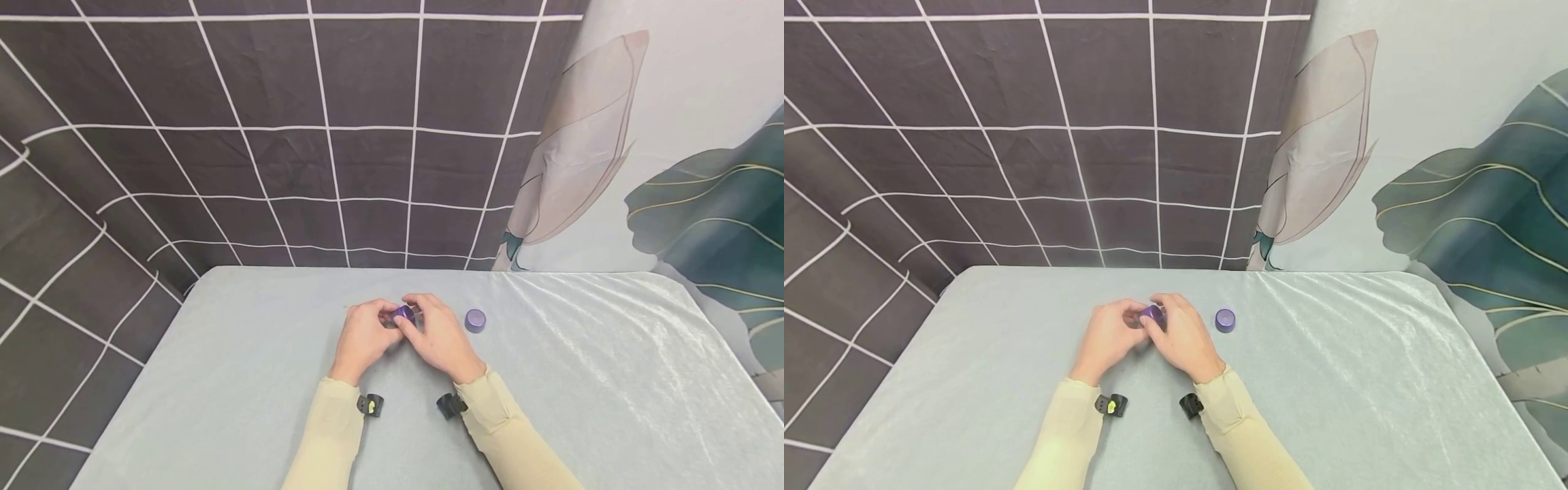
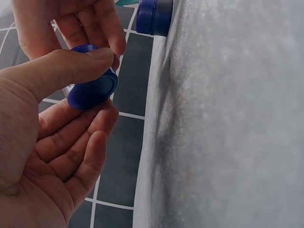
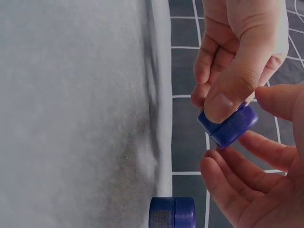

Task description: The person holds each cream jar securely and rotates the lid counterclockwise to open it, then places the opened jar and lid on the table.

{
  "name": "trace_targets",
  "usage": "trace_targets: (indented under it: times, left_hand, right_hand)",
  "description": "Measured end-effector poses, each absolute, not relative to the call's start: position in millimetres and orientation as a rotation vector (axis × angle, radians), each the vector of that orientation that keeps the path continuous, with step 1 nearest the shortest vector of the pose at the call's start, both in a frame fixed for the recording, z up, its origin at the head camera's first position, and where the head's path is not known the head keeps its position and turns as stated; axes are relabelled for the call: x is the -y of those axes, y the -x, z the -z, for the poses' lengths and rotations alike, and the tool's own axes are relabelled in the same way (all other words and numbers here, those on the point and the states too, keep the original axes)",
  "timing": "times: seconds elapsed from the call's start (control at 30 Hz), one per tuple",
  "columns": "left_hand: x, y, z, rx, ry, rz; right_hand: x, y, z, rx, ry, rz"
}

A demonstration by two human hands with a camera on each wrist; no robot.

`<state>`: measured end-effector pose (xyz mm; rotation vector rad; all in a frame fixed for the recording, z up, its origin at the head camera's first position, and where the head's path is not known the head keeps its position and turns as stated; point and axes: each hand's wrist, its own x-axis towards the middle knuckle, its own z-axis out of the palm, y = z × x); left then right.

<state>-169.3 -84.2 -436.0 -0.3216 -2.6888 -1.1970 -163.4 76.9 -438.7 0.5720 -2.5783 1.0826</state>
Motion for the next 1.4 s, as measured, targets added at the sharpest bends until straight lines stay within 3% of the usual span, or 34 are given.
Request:
trace_targets:
  times: [0.67,1.4]
  left_hand:
    - [79.5,170.6,434.9,2.701,0.316,1.183]
    - [80.2,170.3,437.4,2.687,0.326,1.185]
  right_hand:
    - [-75.0,165.8,438.8,2.589,-0.399,-1.098]
    - [-75.4,165.7,441.0,2.597,-0.383,-1.126]
